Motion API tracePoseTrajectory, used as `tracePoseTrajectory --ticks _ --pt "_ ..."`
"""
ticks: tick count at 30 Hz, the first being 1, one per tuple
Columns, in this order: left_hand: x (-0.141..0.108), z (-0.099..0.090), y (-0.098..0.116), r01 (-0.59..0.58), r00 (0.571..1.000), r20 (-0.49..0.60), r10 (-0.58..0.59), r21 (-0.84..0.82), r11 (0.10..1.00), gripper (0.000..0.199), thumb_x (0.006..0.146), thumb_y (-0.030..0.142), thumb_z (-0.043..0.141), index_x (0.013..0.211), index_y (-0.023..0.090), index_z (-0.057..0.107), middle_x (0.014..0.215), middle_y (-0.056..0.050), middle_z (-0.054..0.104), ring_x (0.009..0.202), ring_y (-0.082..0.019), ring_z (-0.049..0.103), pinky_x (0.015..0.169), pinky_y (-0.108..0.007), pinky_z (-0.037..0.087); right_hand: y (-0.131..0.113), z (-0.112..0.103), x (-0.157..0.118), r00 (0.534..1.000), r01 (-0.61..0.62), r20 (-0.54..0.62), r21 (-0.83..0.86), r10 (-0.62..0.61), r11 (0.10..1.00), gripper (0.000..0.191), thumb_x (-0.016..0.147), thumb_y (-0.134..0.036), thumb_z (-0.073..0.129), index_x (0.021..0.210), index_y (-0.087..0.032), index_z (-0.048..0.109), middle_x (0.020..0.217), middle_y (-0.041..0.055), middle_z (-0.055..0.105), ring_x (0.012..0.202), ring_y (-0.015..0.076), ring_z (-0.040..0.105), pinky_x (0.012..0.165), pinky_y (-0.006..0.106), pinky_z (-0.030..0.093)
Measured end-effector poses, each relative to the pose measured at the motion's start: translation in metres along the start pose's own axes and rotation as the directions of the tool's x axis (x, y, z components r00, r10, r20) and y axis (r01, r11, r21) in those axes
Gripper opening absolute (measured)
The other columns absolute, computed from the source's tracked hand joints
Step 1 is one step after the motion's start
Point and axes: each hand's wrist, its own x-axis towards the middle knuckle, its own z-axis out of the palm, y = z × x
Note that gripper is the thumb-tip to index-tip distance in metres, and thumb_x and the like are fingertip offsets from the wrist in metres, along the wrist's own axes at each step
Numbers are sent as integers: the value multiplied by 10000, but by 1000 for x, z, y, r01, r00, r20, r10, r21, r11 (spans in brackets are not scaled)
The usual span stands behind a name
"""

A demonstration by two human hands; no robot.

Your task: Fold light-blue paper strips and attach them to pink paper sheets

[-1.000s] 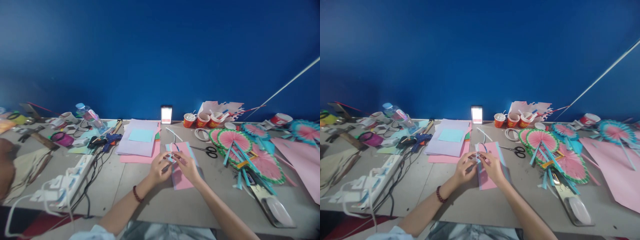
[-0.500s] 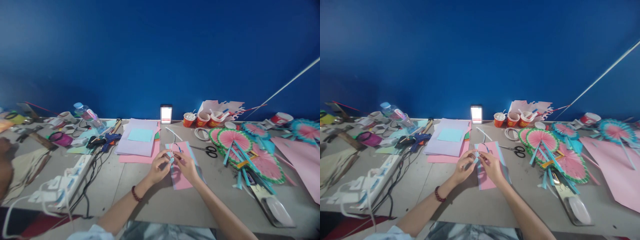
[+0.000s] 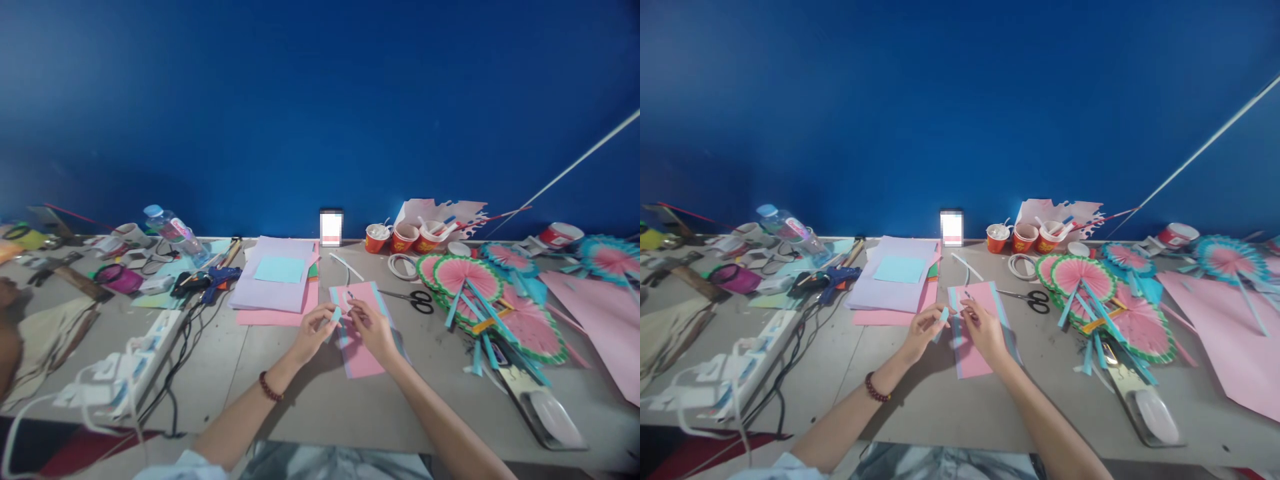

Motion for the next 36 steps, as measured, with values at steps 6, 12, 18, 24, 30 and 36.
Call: tracePoseTrajectory --ticks 6,12,18,24,30,36 --pt "7 -4 -1 40 989 -141 -43 -29 999 310 801 457 651 682 174 687 1018 -112 649 952 -228 621 804 -354 519 2 0 3 999 -34 -22 94 36 995 187 812 -427 601 826 -245 640 733 20 682 612 179 640 561 294 516" --pt "15 -11 -9 242 888 -355 -293 -183 953 360 693 516 724 754 162 717 634 -4 550 574 -114 527 487 -218 431 -5 -5 8 975 -192 -47 321 218 928 332 749 -516 653 849 -215 557 667 3 635 495 129 580 382 210 388" --pt "16 -6 -11 312 862 -291 -415 -340 887 384 631 506 770 755 157 668 427 80 418 380 -61 389 387 -186 317 -10 0 8 954 -288 85 538 288 792 436 667 -519 728 885 -217 502 738 -6 660 478 112 589 330 181 364" --pt "17 -4 -7 318 882 -255 -396 -296 901 384 591 477 803 740 155 656 489 37 562 398 -73 461 392 -187 348 -17 6 1 948 -317 174 541 265 779 383 700 -482 711 879 -215 502 721 -33 638 405 88 555 304 183 401" --pt "17 -4 -6 339 883 -235 -406 -279 898 361 620 463 795 765 153 677 538 -2 619 416 -90 493 415 -214 391 -17 5 0 933 -359 234 603 272 713 370 691 -465 726 855 -218 506 708 -36 604 425 95 544 272 190 422" --pt "16 -5 -7 348 901 -132 -412 -347 871 351 608 427 818 810 166 700 581 -7 631 470 -112 543 465 -247 448 -18 1 -1 914 -404 309 647 262 647 335 691 -406 739 894 -231 538 640 -50 575 495 116 557 312 191 458"
